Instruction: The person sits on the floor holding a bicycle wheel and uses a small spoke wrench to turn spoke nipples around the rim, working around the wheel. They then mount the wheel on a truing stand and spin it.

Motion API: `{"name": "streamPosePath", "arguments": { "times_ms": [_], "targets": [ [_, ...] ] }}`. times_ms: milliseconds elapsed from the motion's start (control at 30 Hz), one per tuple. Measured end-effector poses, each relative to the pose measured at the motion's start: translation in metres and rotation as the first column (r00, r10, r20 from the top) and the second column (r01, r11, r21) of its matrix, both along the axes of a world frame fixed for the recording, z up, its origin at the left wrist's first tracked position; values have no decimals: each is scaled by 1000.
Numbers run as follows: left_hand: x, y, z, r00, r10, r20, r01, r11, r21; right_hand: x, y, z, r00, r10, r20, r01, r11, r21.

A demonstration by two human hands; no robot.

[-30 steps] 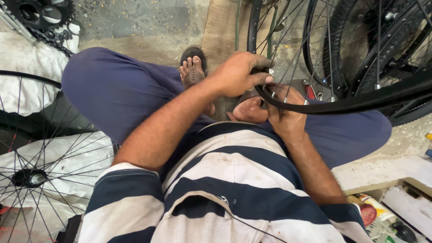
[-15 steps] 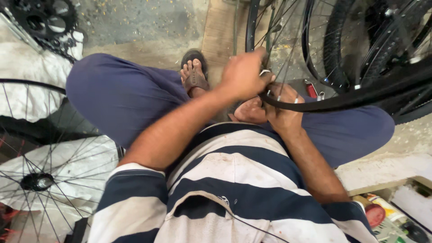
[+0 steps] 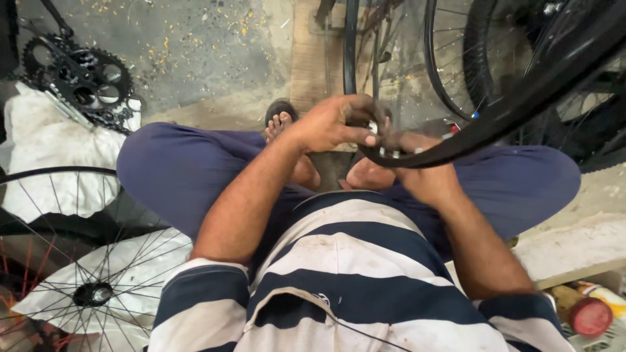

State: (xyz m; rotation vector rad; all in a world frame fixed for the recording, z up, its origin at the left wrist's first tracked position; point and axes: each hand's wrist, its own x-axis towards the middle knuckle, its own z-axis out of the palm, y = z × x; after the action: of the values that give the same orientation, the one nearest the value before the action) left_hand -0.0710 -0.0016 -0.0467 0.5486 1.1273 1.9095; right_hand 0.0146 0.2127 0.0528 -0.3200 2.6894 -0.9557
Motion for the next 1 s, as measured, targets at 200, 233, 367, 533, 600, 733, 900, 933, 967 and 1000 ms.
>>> {"name": "streamPosePath", "arguments": {
  "times_ms": [200,233,367,533,600,733,900,933,967,1000],
  "targets": [
    [-1,-10,5,734,-47,-677,-430,741,-517,-49,2,-59,965,-72,252,155,931,-329],
    [0,-12,13,733,-22,-680,-454,729,-513,-51,2,-63,960,-56,276,146,936,-320],
    [8,-19,67,703,251,-666,-624,666,-408,-54,-10,-75,935,-89,343,206,925,-321],
    [30,-20,140,561,369,-741,-665,734,-138,-53,-5,-106,817,-507,275,574,761,-302],
    [39,-15,152,424,327,-845,-659,751,-40,-52,12,-121,829,-440,344,553,560,-617],
    [54,-6,134,215,310,-926,-719,692,65,-49,32,-150,852,-457,255,500,568,-654],
    [67,-15,81,307,-109,-946,-731,609,-308,-45,36,-156,852,-456,258,502,571,-650],
    [72,-15,74,307,-89,-947,-739,604,-297,-45,36,-154,858,-451,247,493,586,-643],
    [77,-15,69,303,-70,-951,-749,600,-283,-44,35,-151,865,-445,232,481,600,-640],
    [80,-15,65,295,-51,-954,-758,596,-266,-44,34,-148,871,-441,215,468,614,-636]
  ]
}}
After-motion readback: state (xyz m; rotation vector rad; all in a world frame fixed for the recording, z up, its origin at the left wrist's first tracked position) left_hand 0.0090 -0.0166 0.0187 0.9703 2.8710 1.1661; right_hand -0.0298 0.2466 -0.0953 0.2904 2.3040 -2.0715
